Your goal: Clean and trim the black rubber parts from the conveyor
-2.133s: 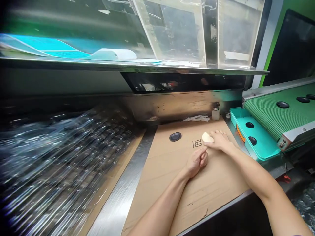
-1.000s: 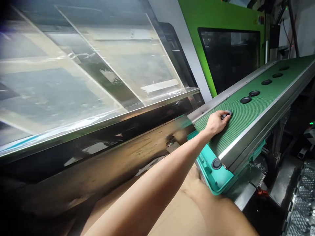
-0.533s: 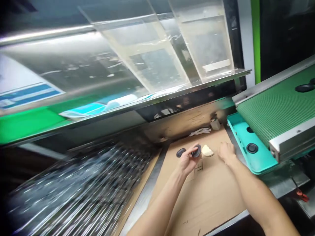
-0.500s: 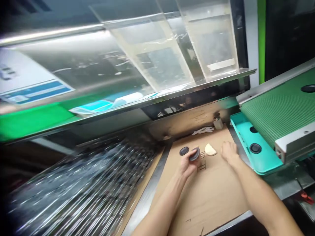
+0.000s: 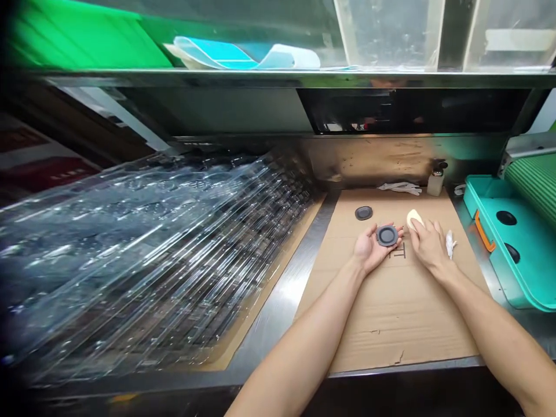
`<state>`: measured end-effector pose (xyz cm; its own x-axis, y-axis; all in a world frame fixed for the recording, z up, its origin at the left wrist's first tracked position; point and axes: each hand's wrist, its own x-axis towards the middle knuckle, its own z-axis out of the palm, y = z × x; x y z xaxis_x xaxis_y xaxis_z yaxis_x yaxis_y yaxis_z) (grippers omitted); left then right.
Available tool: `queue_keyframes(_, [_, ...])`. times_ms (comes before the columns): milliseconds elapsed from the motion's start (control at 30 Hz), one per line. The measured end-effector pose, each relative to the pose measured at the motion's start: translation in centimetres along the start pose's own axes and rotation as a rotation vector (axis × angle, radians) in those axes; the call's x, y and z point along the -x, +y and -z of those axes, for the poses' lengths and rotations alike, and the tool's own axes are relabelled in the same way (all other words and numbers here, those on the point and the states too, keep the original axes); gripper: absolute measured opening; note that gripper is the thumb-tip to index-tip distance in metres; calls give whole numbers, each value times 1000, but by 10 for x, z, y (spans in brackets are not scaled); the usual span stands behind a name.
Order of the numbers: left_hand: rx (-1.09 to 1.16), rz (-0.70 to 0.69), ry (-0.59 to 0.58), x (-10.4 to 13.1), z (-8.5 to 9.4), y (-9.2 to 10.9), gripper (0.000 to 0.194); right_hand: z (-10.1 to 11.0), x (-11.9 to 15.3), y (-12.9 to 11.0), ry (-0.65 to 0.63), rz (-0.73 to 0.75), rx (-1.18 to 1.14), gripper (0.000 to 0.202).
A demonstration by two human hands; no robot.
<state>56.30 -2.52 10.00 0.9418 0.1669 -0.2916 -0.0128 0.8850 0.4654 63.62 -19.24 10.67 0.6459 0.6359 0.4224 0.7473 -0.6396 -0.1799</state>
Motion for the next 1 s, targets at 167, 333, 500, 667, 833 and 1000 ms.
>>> queue_keyframes(167, [-18, -5, 5, -1, -3, -5, 39, 7, 18, -32, -73, 280, 22, 45])
queue_keyframes(333, [-82, 13, 4, -2, -4, -10, 41, 9, 13, -41, -86, 160, 89, 44])
queue_keyframes(500, [-135, 26, -16, -4, -2, -11, 51, 12, 17, -42, -119, 170, 92, 45])
queue_keyframes(667, [-155, 18, -21, -3, -1, -12, 52, 11, 19, -44, -145, 191, 62, 45])
queue_keyframes(833, [-139, -18, 0, 0, -3, -12, 50, 8, 19, -41, -130, 109, 117, 46])
queue_keyframes(1000, [-109, -23, 24, -1, -3, -10, 49, 4, 23, -45, -125, 119, 133, 46])
